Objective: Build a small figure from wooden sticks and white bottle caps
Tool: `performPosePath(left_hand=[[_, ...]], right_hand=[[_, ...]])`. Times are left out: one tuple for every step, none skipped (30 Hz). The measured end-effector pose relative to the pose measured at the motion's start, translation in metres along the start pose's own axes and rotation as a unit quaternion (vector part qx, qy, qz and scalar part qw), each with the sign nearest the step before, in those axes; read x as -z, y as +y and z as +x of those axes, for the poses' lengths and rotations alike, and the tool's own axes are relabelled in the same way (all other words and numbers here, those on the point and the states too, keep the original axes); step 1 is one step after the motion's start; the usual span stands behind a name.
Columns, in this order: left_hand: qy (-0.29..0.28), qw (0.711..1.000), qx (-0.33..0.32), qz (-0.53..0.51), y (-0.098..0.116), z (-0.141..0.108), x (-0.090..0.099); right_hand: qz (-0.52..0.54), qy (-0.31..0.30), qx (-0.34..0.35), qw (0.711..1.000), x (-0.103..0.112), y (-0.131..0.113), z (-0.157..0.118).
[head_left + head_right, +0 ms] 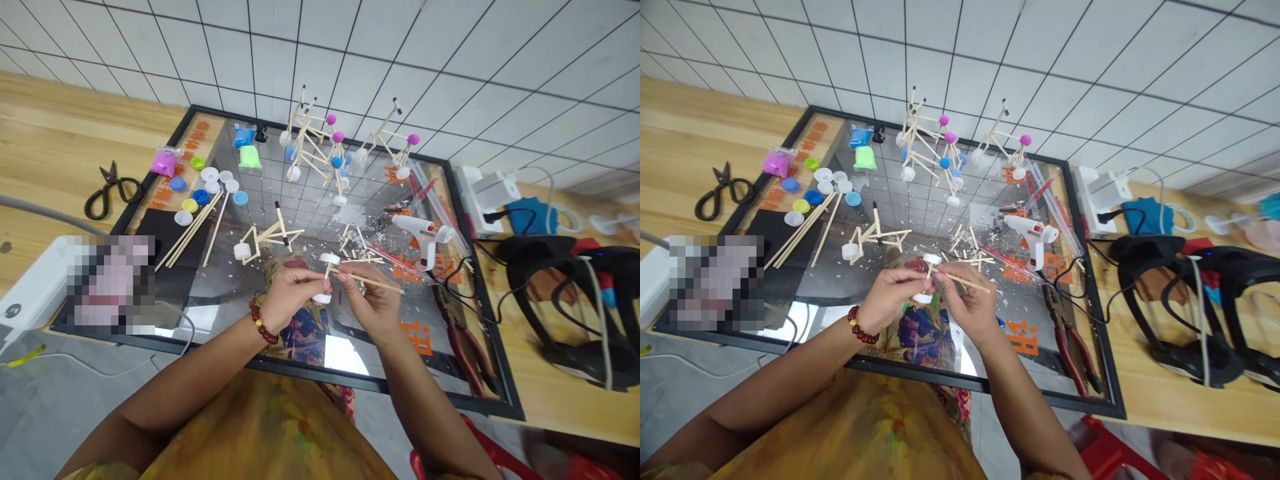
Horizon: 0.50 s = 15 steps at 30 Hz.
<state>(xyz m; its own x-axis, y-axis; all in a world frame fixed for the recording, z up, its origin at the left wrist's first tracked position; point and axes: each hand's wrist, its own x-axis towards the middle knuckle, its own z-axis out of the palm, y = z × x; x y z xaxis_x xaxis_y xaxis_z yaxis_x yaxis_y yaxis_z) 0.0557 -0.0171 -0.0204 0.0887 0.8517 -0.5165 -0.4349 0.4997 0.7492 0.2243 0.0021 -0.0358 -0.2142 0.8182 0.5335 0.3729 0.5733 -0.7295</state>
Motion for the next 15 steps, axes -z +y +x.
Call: performPosePath(left_hand=[[0.001, 1.000, 0.000, -0.001, -0.0003, 0.0002, 0.0000], [0.003, 1.000, -0.001, -0.001, -0.0005, 0.0003, 0.0000], [0.003, 1.000, -0.001, -0.001, -0.0008, 0.0003, 0.0000], [0.003, 1.000, -0.001, -0.002, -0.0008, 0.0003, -0.0001], [0.002, 1.000, -0.001, -0.003, -0.0007, 0.0001, -0.0002], [0.001, 1.000, 0.000, -0.004, -0.0004, -0.0002, -0.0003], [-0.001, 1.000, 0.001, -0.002, 0.0000, -0.0005, -0.0004], [-0.002, 1.000, 0.002, 0.003, 0.0006, -0.0009, -0.0004], [-0.003, 1.000, 0.002, 0.009, 0.0012, -0.0013, -0.0005], [-0.002, 1.000, 0.002, 0.014, 0.0016, -0.0016, -0.0006], [-0.002, 1.000, 0.003, 0.016, 0.0020, -0.0018, -0.0006], [-0.002, 1.000, 0.004, 0.016, 0.0021, -0.0019, -0.0005], [-0.003, 1.000, 0.005, 0.014, 0.0020, -0.0018, -0.0004], [-0.003, 1.000, 0.005, 0.013, 0.0017, -0.0017, -0.0001], [-0.003, 1.000, 0.005, 0.015, 0.0011, -0.0014, 0.0003]], right_hand=[[0.001, 0.000, -0.001, 1.000, 0.0000, -0.0001, -0.0001], [0.002, -0.001, -0.001, 1.000, 0.0000, -0.0002, -0.0002], [0.003, -0.002, -0.002, 1.000, 0.0001, -0.0003, -0.0004], [0.004, -0.003, -0.004, 1.000, 0.0001, -0.0003, -0.0007], [0.004, -0.004, -0.006, 1.000, 0.0002, -0.0004, -0.0009], [0.005, -0.005, -0.010, 1.000, 0.0003, -0.0006, -0.0012], [0.007, -0.006, -0.014, 1.000, 0.0004, -0.0007, -0.0014], [0.008, -0.006, -0.017, 1.000, 0.0006, -0.0009, -0.0015], [0.010, -0.005, -0.019, 1.000, 0.0008, -0.0012, -0.0015], [0.011, -0.004, -0.020, 1.000, 0.0009, -0.0014, -0.0014], [0.013, -0.004, -0.018, 1.000, 0.0011, -0.0017, -0.0012], [0.013, -0.003, -0.016, 1.000, 0.0011, -0.0020, -0.0010], [0.011, -0.001, -0.014, 1.000, 0.0011, -0.0023, -0.0007], [0.009, 0.000, -0.012, 1.000, 0.0011, -0.0025, -0.0005], [0.006, -0.001, -0.011, 1.000, 0.0009, -0.0026, -0.0003]])
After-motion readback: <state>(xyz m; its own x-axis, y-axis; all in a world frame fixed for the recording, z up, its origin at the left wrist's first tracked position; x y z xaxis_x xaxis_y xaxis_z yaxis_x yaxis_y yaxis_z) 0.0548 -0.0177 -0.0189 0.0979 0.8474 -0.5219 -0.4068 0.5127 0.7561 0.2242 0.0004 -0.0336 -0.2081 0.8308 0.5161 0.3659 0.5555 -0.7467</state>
